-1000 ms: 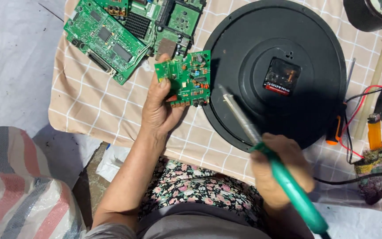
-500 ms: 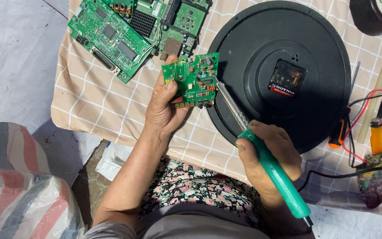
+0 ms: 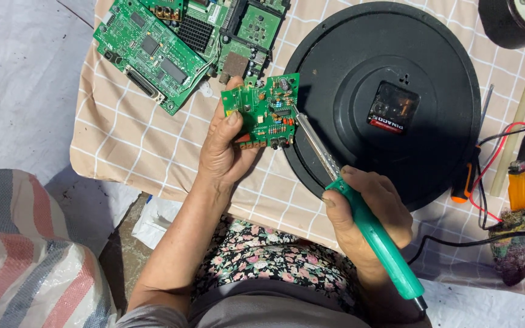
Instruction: Soldering a circuit board and testing a clock mechanism with a multimeter.
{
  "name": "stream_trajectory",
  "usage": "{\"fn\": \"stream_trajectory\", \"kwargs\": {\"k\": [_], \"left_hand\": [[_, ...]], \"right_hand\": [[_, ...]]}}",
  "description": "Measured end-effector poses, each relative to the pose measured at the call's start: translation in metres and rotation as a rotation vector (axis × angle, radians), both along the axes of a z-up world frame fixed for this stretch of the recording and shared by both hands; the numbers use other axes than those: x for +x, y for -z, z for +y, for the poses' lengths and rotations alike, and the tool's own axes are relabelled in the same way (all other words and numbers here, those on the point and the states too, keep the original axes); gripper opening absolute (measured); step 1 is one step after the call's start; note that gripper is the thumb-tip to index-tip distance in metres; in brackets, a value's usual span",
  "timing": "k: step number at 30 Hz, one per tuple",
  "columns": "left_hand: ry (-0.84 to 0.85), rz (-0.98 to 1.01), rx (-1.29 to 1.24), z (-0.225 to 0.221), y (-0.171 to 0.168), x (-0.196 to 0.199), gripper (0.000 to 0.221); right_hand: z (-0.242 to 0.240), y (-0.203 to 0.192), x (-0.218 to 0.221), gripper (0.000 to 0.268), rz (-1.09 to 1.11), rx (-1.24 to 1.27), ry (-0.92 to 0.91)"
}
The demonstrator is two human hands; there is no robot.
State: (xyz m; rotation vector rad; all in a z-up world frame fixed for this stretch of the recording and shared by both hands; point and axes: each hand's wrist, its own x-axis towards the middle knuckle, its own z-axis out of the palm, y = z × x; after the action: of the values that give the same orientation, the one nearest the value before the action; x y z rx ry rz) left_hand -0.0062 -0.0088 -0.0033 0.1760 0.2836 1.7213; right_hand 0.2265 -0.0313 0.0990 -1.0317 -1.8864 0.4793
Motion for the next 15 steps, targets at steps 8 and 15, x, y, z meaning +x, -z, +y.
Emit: {"fn": "stream_trajectory", "kwargs": {"k": [8,15], "left_hand": [[-0.006,0.008,-0.021,0.000,0.002,0.000,0.065],[0.030,-0.010,0.011,0.001,-0.009,0.002,0.068]], "right_hand": [[0.001,0.005,0.002,0.032,0.013,0.006,-0.027],[0.007,0.009,0.011,0.031,-0.043,0.031,-0.016]]}}
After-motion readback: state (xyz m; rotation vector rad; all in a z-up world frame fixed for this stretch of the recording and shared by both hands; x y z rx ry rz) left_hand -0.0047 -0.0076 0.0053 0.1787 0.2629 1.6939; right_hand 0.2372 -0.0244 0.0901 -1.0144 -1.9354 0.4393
